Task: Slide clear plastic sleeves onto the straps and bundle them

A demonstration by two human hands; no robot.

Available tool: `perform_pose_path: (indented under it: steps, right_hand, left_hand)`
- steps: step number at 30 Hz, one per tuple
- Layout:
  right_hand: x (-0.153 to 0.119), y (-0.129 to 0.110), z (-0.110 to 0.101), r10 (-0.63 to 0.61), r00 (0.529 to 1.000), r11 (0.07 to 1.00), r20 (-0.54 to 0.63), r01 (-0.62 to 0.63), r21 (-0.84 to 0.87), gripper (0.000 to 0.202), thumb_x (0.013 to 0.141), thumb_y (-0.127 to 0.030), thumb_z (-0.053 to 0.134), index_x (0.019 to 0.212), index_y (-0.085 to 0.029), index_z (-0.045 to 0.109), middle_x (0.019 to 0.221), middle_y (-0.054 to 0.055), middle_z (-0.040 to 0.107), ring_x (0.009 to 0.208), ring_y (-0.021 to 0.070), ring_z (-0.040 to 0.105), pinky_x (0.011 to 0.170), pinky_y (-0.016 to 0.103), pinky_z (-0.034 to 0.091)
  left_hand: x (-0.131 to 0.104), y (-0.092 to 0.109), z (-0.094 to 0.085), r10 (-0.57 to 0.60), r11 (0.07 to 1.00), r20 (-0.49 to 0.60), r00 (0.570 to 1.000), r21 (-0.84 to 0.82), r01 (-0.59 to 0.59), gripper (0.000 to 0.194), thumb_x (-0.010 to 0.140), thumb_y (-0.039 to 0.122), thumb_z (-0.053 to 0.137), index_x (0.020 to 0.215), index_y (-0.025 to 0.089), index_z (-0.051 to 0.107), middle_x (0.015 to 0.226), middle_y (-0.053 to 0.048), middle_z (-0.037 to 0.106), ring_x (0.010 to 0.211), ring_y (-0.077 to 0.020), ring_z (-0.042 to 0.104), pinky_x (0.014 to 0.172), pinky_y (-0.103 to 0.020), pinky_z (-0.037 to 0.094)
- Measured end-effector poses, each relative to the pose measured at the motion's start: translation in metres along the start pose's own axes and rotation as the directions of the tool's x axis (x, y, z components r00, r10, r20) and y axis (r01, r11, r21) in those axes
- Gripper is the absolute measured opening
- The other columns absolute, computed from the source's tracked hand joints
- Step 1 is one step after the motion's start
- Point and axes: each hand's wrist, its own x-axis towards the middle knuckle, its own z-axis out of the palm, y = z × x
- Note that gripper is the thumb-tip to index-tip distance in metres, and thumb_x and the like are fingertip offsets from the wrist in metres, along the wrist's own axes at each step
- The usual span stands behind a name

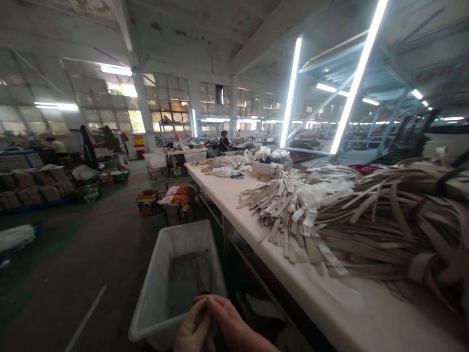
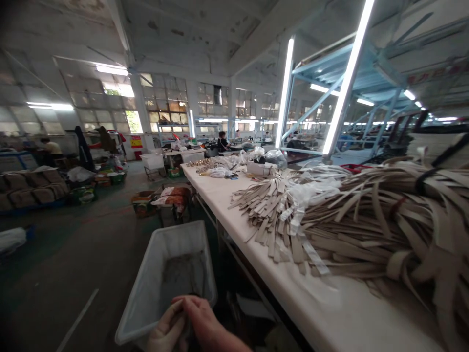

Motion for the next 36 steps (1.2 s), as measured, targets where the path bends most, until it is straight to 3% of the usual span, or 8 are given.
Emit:
perform_pose_path:
  steps: [2,6,12,18,22,29,33,36]
  right_hand:
    - [0.001,-0.008,0.003,-0.014,1.0,0.96,0.01,0.016,-0.28,0.056,0.086,-0.064,0.048,0.1,-0.017,0.075,0.089,0.008,0.071,0.081,0.0223,0.064,0.07,0.03,0.047]
    - [0.003,-0.027,0.0,0.042,0.996,0.697,0.078,0.027,-0.717,0.036,0.091,-0.047,0.054,0.089,-0.02,0.077,0.075,0.003,0.069,0.067,0.0155,0.056,0.06,0.024,0.035]
    - [0.022,-0.054,-0.026,0.111,0.975,0.552,0.194,0.102,-0.827,0.023,0.089,-0.038,0.063,0.084,-0.019,0.076,0.068,0.0,0.066,0.06,0.0108,0.05,0.057,0.023,0.027]
    - [0.068,-0.071,-0.054,-0.05,0.976,0.456,0.214,0.213,-0.864,0.022,0.088,-0.036,0.062,0.085,-0.019,0.076,0.066,0.0,0.065,0.059,0.012,0.052,0.058,0.025,0.032]
    - [0.086,-0.094,-0.065,-0.132,0.981,0.368,0.142,0.181,-0.912,0.022,0.091,-0.034,0.063,0.092,-0.016,0.076,0.072,0.003,0.067,0.063,0.0126,0.053,0.062,0.026,0.035]
    - [0.122,-0.096,-0.085,-0.145,0.989,0.314,-0.036,0.011,-0.949,0.027,0.093,-0.037,0.062,0.1,-0.015,0.076,0.077,0.006,0.068,0.067,0.0143,0.053,0.067,0.031,0.039]
    - [0.128,-0.078,-0.073,-0.258,0.954,0.319,-0.156,-0.069,-0.945,0.033,0.096,-0.039,0.054,0.108,-0.015,0.073,0.102,0.011,0.07,0.094,0.0192,0.061,0.084,0.038,0.042]
    - [0.108,-0.058,-0.038,-0.119,0.98,0.521,-0.157,-0.073,-0.85,0.031,0.095,-0.036,0.057,0.107,-0.011,0.072,0.116,0.017,0.065,0.113,0.0248,0.057,0.099,0.041,0.039]
  left_hand:
    - [-0.002,-0.001,-0.013,-0.011,1.0,-0.021,1.0,-0.002,0.011,0.066,0.05,0.063,0.086,0.105,0.029,0.07,0.063,0.003,0.066,0.038,-0.0074,0.043,0.04,-0.021,0.034]
    - [-0.011,0.017,-0.032,-0.087,0.993,0.032,0.996,0.081,0.084,0.068,0.067,0.053,0.081,0.126,0.027,0.058,0.068,0.004,0.065,0.045,-0.0072,0.047,0.045,-0.019,0.037]
    - [-0.018,0.051,-0.039,-0.191,0.974,0.225,0.956,0.165,0.155,0.076,0.07,0.034,0.081,0.138,0.021,0.049,0.102,-0.005,0.071,0.055,-0.0067,0.058,0.057,-0.022,0.047]
    - [-0.012,0.056,-0.076,-0.423,0.9,0.371,0.827,0.279,0.335,0.059,0.071,0.037,0.08,0.121,0.011,0.061,0.077,-0.004,0.071,0.047,-0.0083,0.058,0.048,-0.02,0.042]
    - [-0.02,0.064,-0.101,-0.511,0.856,0.404,0.759,0.326,0.403,0.047,0.073,0.038,0.079,0.11,0.012,0.065,0.068,0.0,0.066,0.044,-0.0064,0.053,0.043,-0.018,0.038]
    - [-0.018,0.084,-0.145,-0.491,0.848,0.312,0.814,0.385,0.364,0.033,0.072,0.037,0.08,0.089,0.011,0.067,0.062,0.0,0.064,0.049,-0.0068,0.056,0.046,-0.017,0.042]
    - [-0.013,0.089,-0.148,-0.443,0.859,0.222,0.868,0.381,0.341,0.028,0.077,0.036,0.076,0.088,0.011,0.066,0.061,0.0,0.064,0.045,-0.0067,0.054,0.045,-0.018,0.041]
    - [-0.007,0.082,-0.138,-0.328,0.923,0.131,0.935,0.254,0.288,0.03,0.077,0.035,0.075,0.093,0.011,0.066,0.061,0.001,0.064,0.045,-0.0067,0.055,0.046,-0.018,0.04]
